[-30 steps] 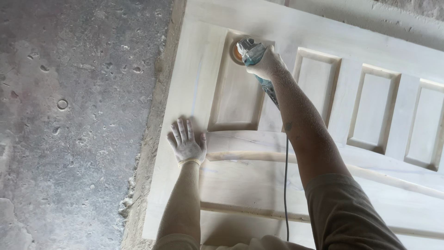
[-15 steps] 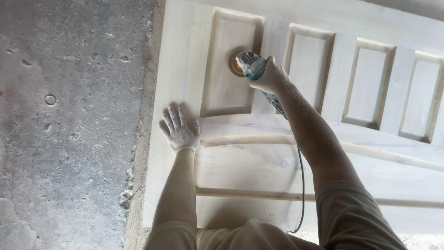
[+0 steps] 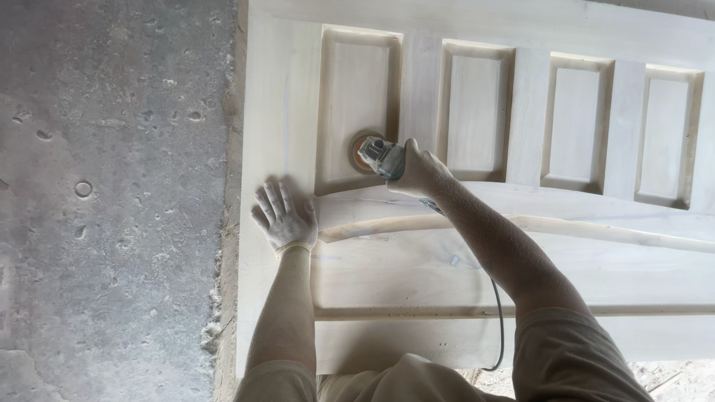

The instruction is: The person uses an electric sander to smooth the surface of a wooden door. They move the sander across the door's panels and edges, applying consistent pressure to ensure an even finish.

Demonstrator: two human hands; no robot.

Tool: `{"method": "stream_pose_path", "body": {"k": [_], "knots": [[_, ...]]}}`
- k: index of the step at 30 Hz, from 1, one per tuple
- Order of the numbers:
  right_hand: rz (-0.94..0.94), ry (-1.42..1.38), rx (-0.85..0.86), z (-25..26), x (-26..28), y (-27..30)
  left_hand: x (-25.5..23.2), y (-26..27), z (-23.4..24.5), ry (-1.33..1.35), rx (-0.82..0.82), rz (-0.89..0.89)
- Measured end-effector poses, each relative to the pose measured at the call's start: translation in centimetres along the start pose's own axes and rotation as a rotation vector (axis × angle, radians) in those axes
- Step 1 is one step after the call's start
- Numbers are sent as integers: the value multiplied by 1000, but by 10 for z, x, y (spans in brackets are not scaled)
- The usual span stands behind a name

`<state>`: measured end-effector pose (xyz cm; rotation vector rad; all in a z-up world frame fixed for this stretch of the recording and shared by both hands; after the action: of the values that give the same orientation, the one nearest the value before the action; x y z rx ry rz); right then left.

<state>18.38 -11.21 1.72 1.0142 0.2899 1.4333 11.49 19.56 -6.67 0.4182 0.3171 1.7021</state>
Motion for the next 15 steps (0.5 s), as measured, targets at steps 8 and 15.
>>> {"method": "stream_pose_path", "body": {"k": [8, 15], "knots": [[-10, -22, -1, 28, 23, -17, 0, -1, -1, -21, 26, 8], [-90, -144, -106, 96, 27, -63, 1, -2, -4, -77, 65, 24]]}}
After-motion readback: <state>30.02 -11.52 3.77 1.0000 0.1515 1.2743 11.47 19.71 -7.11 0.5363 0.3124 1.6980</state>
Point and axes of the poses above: each hand's wrist, its own y-axis away from the middle knuckle, its own z-axis out of the back of the hand, x = y × z, the point moved 8 cm from there along -y, towards the middle knuckle, and after that the axes turned 12 degrees about x, right-handed, at the moved point
